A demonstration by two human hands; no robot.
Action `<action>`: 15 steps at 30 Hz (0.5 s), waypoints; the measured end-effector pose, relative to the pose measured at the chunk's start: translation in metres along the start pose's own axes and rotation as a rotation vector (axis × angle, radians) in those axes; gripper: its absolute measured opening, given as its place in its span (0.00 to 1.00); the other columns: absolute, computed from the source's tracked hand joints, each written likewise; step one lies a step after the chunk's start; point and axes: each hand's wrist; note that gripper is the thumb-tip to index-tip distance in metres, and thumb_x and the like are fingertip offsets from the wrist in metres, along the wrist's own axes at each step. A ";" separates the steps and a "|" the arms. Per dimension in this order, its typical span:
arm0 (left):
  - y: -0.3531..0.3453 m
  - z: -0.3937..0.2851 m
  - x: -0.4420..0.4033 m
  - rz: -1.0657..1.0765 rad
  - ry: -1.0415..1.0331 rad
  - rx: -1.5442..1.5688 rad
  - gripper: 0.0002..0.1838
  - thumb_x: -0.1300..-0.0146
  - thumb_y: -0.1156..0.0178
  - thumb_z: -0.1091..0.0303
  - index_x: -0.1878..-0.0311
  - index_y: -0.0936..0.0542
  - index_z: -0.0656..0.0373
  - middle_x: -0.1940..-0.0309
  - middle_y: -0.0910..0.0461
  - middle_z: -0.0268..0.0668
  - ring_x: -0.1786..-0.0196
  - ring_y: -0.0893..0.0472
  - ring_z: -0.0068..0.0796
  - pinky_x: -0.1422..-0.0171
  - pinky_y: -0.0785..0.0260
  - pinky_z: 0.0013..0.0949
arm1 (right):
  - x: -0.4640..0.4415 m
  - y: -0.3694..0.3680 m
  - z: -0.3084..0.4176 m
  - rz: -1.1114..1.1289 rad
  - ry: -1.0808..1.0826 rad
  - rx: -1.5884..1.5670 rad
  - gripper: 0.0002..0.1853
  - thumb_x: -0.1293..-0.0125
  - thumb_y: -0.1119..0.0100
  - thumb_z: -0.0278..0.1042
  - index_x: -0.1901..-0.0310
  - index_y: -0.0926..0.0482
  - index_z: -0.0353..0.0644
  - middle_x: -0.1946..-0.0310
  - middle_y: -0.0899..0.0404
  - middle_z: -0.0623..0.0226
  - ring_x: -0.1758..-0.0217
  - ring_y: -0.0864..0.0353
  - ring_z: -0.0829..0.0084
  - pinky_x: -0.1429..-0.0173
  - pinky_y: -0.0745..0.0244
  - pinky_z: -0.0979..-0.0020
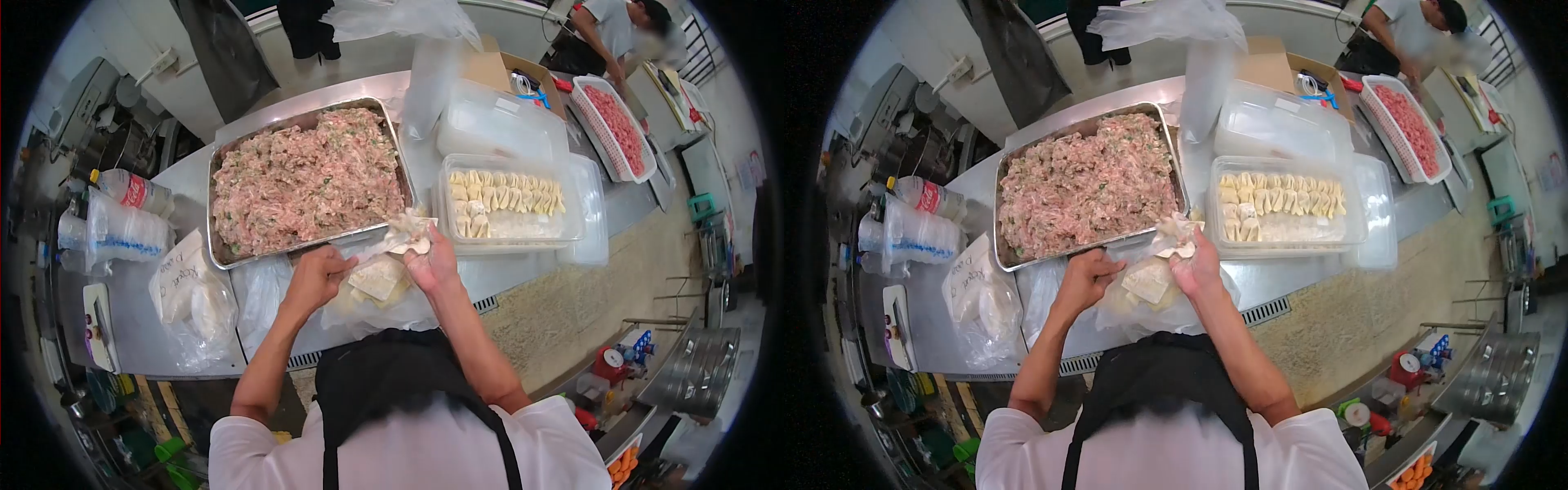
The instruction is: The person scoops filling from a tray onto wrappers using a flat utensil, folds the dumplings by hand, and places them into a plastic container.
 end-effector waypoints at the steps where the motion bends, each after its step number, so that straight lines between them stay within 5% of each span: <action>1: 0.013 -0.012 0.004 -0.023 -0.017 -0.063 0.15 0.45 0.35 0.82 0.56 0.11 0.56 0.72 0.22 0.39 0.69 0.20 0.37 0.63 0.28 0.36 | -0.003 0.001 0.000 -0.163 0.055 -0.017 0.24 0.18 0.63 0.42 0.32 0.34 0.33 0.34 0.29 0.54 0.30 0.31 0.55 0.22 0.41 0.49; 5: 0.020 -0.050 0.009 -0.160 0.059 0.069 0.15 0.45 0.35 0.82 0.55 0.11 0.56 0.72 0.22 0.39 0.68 0.20 0.39 0.61 0.28 0.40 | 0.000 0.004 -0.002 -0.186 0.133 0.028 0.23 0.18 0.64 0.41 0.34 0.33 0.32 0.38 0.27 0.53 0.33 0.28 0.55 0.23 0.38 0.51; 7: -0.002 -0.040 0.003 -0.135 -0.080 0.007 0.18 0.48 0.35 0.82 0.54 0.11 0.55 0.72 0.21 0.40 0.66 0.19 0.42 0.59 0.27 0.41 | 0.008 -0.010 -0.002 -0.119 0.118 0.071 0.22 0.18 0.63 0.40 0.34 0.32 0.31 0.39 0.25 0.53 0.35 0.27 0.57 0.24 0.36 0.54; 12: 0.037 -0.011 -0.003 -0.054 -0.043 -0.041 0.21 0.52 0.38 0.82 0.54 0.12 0.55 0.68 0.21 0.43 0.62 0.18 0.46 0.59 0.27 0.44 | 0.021 0.003 0.011 -0.082 0.195 0.171 0.24 0.19 0.62 0.40 0.33 0.33 0.30 0.39 0.25 0.52 0.35 0.26 0.58 0.25 0.34 0.56; 15: 0.056 -0.003 -0.031 -0.031 0.119 -0.349 0.17 0.51 0.41 0.82 0.60 0.12 0.55 0.67 0.19 0.44 0.59 0.17 0.49 0.55 0.25 0.48 | 0.026 0.009 0.010 -0.084 0.215 0.225 0.23 0.18 0.63 0.40 0.34 0.33 0.30 0.37 0.27 0.52 0.33 0.28 0.58 0.24 0.36 0.56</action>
Point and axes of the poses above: each hand's wrist, its own x-axis away from the middle knuckle, its own y-axis out of the back of the hand, z = x × y
